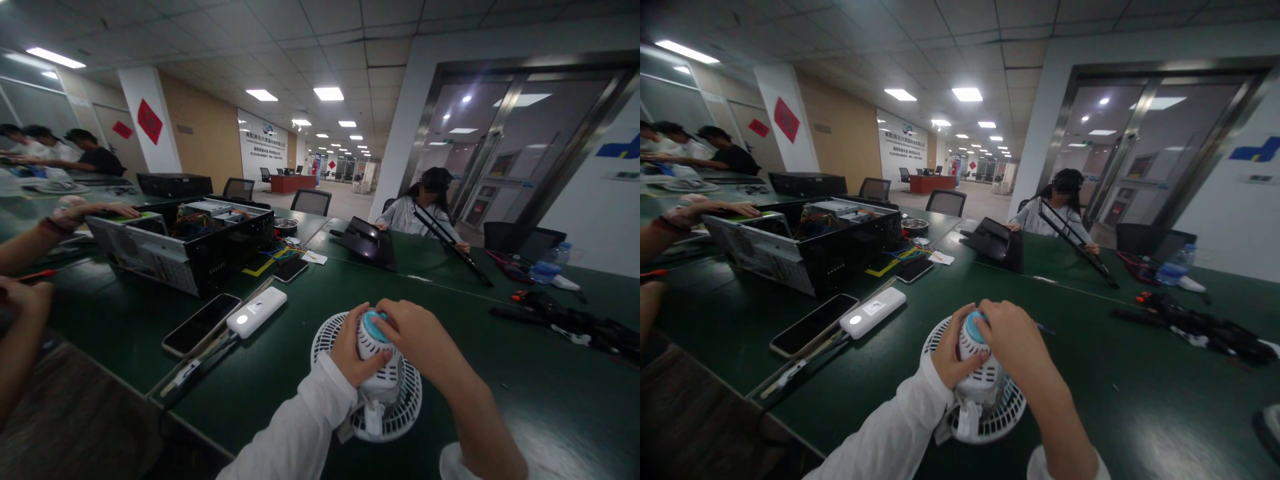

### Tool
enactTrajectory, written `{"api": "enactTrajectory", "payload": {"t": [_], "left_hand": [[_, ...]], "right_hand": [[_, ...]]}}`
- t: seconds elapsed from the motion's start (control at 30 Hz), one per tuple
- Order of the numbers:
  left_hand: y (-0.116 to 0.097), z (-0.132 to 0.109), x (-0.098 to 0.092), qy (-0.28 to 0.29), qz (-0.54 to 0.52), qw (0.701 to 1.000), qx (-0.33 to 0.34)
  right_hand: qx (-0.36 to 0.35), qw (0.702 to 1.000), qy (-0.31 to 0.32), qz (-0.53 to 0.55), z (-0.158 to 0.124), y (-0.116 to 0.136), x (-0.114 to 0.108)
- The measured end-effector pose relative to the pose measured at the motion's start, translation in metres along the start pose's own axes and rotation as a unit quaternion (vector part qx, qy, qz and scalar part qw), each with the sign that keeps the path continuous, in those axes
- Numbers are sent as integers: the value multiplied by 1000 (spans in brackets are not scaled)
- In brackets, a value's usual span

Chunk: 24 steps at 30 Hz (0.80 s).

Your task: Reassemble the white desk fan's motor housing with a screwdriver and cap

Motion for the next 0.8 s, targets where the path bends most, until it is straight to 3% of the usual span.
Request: {"api": "enactTrajectory", "payload": {"t": [0.1, 0.2, 0.3, 0.47, 0.6, 0.8], "left_hand": [[1, 0, 0, -7, 8, 1000, 12], [3, 0, 0, -12, 3, 1000, 22], [5, 0, 1, -13, -3, 1000, 18], [4, -2, 0, -7, 2, 1000, 11], [2, -2, -1, 1, 4, 1000, -5], [1, 0, -1, -3, 1, 1000, -2]], "right_hand": [[81, 992, -18, -94, 2, 17, 5], [101, 989, -19, -106, 1, 22, 4], [68, 996, -13, -48, -2, 11, -2], [-68, 993, -27, 92, -8, -11, -5], [-76, 989, -2, 128, -7, -15, -2], [-53, 998, -22, 36, -2, -5, -1]]}}
Point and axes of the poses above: each hand's wrist, its own z-axis towards the middle knuckle, its own x-axis out of the palm, y = z × x, the point moved 1 cm from there along z, towards the middle knuckle, and after that the axes turned 10 degrees about -y, right-handed, at the moved point
